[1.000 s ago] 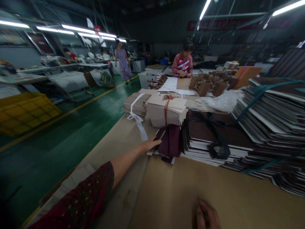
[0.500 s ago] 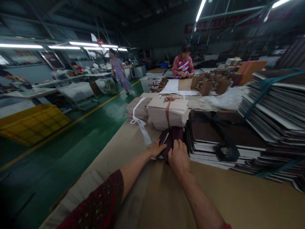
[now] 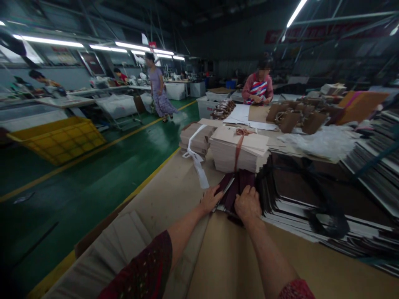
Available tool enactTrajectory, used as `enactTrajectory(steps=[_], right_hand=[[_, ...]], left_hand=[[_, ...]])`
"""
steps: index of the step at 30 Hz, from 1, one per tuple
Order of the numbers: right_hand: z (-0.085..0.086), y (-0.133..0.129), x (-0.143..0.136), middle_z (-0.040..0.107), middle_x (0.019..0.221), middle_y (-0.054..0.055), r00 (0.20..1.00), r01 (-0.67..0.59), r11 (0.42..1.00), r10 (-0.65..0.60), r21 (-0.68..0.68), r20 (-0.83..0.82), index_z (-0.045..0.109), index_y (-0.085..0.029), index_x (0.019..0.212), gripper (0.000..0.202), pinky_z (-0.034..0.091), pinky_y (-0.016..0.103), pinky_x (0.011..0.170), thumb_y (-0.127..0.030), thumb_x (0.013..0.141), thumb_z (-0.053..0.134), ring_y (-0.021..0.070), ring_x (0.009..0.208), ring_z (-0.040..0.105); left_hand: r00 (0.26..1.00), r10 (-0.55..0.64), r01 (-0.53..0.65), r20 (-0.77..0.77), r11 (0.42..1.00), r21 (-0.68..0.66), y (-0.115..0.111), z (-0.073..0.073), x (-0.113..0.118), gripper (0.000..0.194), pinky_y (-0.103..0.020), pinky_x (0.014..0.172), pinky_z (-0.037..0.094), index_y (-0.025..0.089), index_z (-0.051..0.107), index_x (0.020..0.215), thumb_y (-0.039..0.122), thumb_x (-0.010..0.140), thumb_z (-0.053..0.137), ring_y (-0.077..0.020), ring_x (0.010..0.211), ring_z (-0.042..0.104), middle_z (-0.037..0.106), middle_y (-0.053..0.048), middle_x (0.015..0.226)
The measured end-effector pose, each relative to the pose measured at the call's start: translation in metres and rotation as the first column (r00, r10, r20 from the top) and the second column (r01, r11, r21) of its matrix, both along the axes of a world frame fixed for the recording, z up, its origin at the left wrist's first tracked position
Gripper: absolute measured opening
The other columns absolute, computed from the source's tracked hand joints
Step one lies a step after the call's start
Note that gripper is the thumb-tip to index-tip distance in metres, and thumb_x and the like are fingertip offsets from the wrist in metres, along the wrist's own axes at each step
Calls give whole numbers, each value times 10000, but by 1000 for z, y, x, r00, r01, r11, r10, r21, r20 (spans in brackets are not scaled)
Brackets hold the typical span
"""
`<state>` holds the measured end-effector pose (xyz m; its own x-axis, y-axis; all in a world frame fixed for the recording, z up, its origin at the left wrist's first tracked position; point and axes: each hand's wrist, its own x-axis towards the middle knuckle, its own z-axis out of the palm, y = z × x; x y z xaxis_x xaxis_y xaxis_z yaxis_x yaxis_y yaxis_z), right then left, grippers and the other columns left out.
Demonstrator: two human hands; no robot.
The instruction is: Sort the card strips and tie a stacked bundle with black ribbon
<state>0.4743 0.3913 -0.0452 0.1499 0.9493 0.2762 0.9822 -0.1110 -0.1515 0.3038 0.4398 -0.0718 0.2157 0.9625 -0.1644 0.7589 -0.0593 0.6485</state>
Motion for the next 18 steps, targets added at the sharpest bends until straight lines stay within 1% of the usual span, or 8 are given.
enactTrajectory(steps=[4, 7, 10, 13, 14, 16, 17, 18], right_hand=[[8, -3, -1, 596, 1066, 331, 994, -31, 999, 33, -20, 104, 577, 120, 1100, 401, 437, 487, 863, -152, 889, 371, 410, 1027, 561], [13, 1, -5, 603, 1028, 339, 993, 26, 998, -20, -51, 117, 501, 157, 1209, 451, 440, 470, 839, -118, 866, 401, 402, 969, 601], [22, 8, -6, 607, 1061, 333, 991, 89, 983, -71, -162, 116, 383, 116, 1366, 549, 458, 435, 816, -126, 875, 428, 394, 976, 634], [27, 13, 0, 636, 1021, 317, 997, 27, 961, -5, -275, 80, 332, 114, 1406, 611, 482, 428, 817, -124, 854, 444, 390, 983, 655], [24, 14, 4, 647, 983, 315, 997, 4, 958, 16, -285, 69, 320, 130, 1405, 630, 487, 442, 821, -109, 834, 441, 389, 958, 665], [10, 17, 12, 645, 931, 348, 998, -54, 971, 61, -235, 21, 334, 180, 1379, 636, 478, 498, 851, -110, 819, 423, 423, 952, 656], [-1, 20, 16, 647, 871, 342, 993, -112, 984, 108, -137, -36, 363, 184, 1364, 648, 476, 520, 850, -154, 815, 427, 441, 933, 649], [-13, 24, 18, 644, 788, 325, 988, -88, 995, 81, -44, -135, 393, 153, 1364, 673, 475, 561, 819, -176, 777, 428, 464, 874, 645]], left_hand=[[998, 20, -20, 64, 1000, 7, -1, -1, 0, 655, -469, 1205, 260, 301, 395, 1475, 621, 903, 395, -285, 1408, 357, 401, -39, 1519], [994, 12, -12, 111, 1000, 3, -1, -3, 0, 647, -464, 1217, 231, 299, 409, 1467, 605, 897, 415, -282, 1413, 343, 400, -31, 1522], [990, 24, -24, 140, 1000, -4, -3, 0, 0, 649, -466, 1224, 200, 270, 412, 1468, 576, 896, 419, -286, 1425, 317, 388, -49, 1529], [989, 43, -41, 139, 999, -16, -11, 11, 0, 658, -481, 1219, 207, 241, 426, 1464, 569, 893, 410, -297, 1431, 304, 403, -69, 1519], [990, 39, -36, 133, 999, -24, -15, 15, 0, 670, -484, 1212, 228, 230, 432, 1462, 575, 889, 410, -300, 1423, 320, 417, -79, 1509], [993, 31, -28, 115, 999, -29, -19, 17, -1, 691, -490, 1196, 271, 229, 438, 1460, 601, 877, 420, -301, 1394, 373, 444, -85, 1491], [992, 36, -33, 119, 999, -31, -20, 15, -2, 698, -494, 1193, 277, 244, 432, 1464, 620, 875, 413, -298, 1397, 372, 442, -78, 1493], [984, 51, -43, 168, 998, -55, -19, 12, -4, 720, -518, 1202, 242, 252, 426, 1468, 638, 860, 441, -314, 1419, 333, 419, -84, 1509]])
